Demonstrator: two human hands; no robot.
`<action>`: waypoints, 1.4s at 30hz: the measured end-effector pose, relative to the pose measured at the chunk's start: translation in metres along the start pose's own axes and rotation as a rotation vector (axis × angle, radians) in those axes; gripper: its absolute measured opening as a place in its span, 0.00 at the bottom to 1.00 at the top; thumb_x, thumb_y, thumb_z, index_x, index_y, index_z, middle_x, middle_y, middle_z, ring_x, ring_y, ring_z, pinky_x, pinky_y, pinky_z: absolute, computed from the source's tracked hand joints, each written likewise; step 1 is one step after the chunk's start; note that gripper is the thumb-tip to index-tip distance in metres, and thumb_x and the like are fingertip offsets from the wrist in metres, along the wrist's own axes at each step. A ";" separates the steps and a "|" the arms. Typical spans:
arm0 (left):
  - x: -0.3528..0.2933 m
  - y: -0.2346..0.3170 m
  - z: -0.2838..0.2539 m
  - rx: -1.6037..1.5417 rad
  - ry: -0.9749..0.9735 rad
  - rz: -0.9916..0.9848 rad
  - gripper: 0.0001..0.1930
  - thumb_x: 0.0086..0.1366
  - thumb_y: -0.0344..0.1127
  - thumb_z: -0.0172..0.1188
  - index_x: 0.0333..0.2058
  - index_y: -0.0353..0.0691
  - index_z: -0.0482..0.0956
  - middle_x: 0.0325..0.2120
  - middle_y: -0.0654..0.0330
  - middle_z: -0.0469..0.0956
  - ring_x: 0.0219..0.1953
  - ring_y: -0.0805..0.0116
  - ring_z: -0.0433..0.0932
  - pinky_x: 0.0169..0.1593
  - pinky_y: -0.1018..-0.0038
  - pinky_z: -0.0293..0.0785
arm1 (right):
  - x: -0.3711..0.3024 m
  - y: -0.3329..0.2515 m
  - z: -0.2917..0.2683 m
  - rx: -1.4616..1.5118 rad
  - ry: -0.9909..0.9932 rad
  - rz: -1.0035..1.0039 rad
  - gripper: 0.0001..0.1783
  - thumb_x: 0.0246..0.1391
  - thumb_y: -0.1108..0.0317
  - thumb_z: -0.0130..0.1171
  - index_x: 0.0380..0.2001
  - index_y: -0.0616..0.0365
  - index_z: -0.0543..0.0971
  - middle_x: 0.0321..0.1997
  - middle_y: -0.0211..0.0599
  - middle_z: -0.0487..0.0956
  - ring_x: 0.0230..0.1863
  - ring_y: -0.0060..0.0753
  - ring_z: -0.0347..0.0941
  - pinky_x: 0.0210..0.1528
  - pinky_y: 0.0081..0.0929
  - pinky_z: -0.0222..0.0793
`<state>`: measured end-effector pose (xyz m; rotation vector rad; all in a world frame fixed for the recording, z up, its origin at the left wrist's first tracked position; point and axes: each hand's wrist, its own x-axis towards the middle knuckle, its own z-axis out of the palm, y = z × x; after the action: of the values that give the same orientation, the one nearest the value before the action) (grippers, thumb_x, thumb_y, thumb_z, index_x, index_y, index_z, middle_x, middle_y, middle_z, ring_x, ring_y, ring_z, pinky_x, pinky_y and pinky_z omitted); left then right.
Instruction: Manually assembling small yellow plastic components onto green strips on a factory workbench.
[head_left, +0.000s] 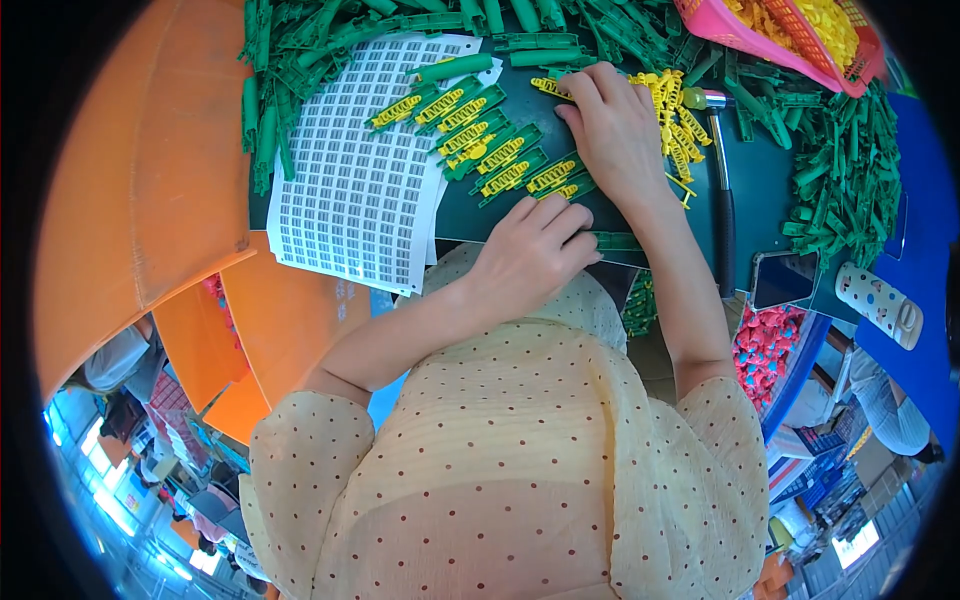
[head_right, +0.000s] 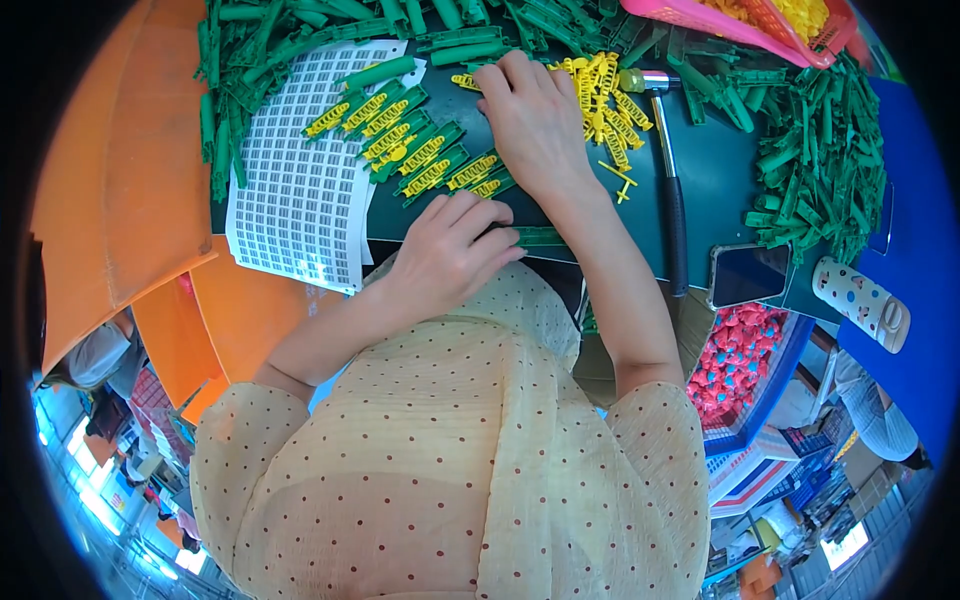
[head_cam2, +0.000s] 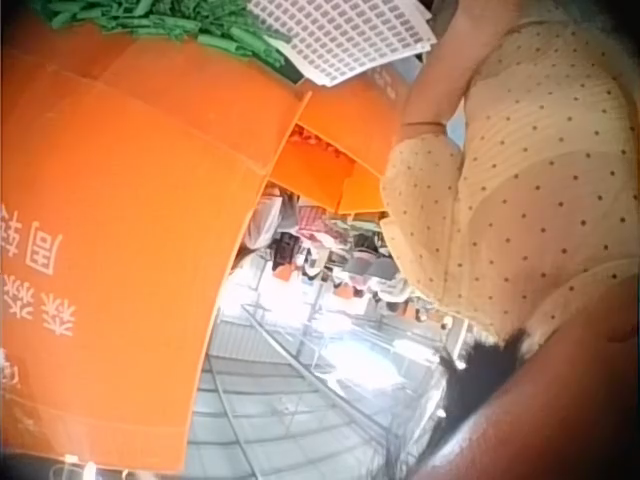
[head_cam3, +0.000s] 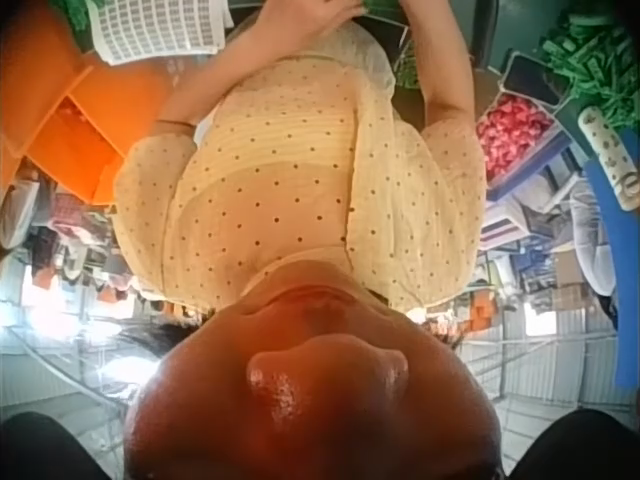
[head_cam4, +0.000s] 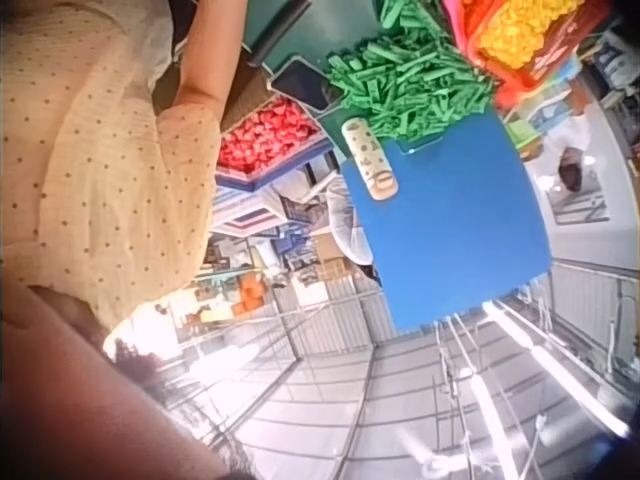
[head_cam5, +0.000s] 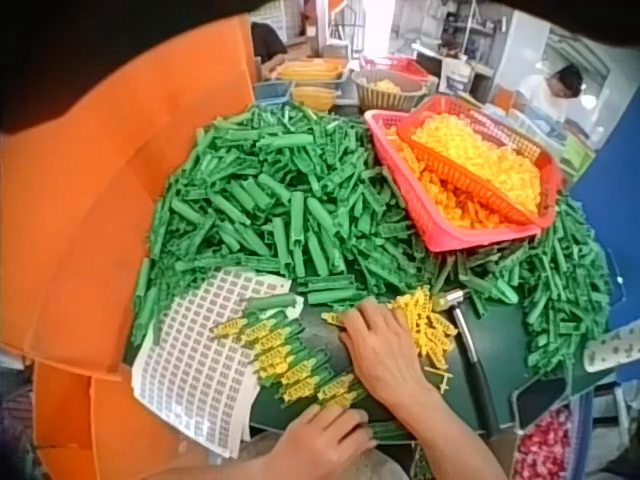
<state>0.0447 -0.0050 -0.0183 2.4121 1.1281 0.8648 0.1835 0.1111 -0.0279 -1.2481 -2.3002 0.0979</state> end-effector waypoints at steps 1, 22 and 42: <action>0.000 -0.001 -0.001 -0.008 0.010 -0.004 0.10 0.53 0.35 0.71 0.31 0.41 0.80 0.36 0.63 0.76 0.38 0.65 0.74 0.38 0.69 0.69 | 0.001 0.000 0.000 0.003 -0.003 -0.002 0.11 0.51 0.68 0.67 0.39 0.52 0.79 0.39 0.30 0.74 0.44 0.38 0.73 0.46 0.37 0.65; 0.001 -0.012 -0.018 -0.142 0.140 -0.115 0.08 0.51 0.29 0.71 0.30 0.40 0.81 0.33 0.63 0.79 0.37 0.63 0.76 0.40 0.69 0.72 | -0.003 0.000 -0.004 -0.108 0.050 -0.019 0.14 0.51 0.66 0.67 0.41 0.51 0.77 0.38 0.31 0.74 0.44 0.37 0.72 0.45 0.37 0.64; 0.013 -0.010 -0.034 -0.514 0.312 -0.454 0.12 0.61 0.28 0.68 0.42 0.38 0.79 0.37 0.60 0.79 0.37 0.69 0.78 0.40 0.75 0.75 | -0.016 -0.015 -0.053 1.230 -0.112 0.435 0.11 0.56 0.83 0.60 0.43 0.62 0.77 0.43 0.33 0.77 0.42 0.26 0.78 0.47 0.25 0.75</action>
<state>0.0227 0.0128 0.0072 1.5651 1.2954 1.2125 0.2044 0.0804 0.0154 -0.9719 -1.4371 1.4820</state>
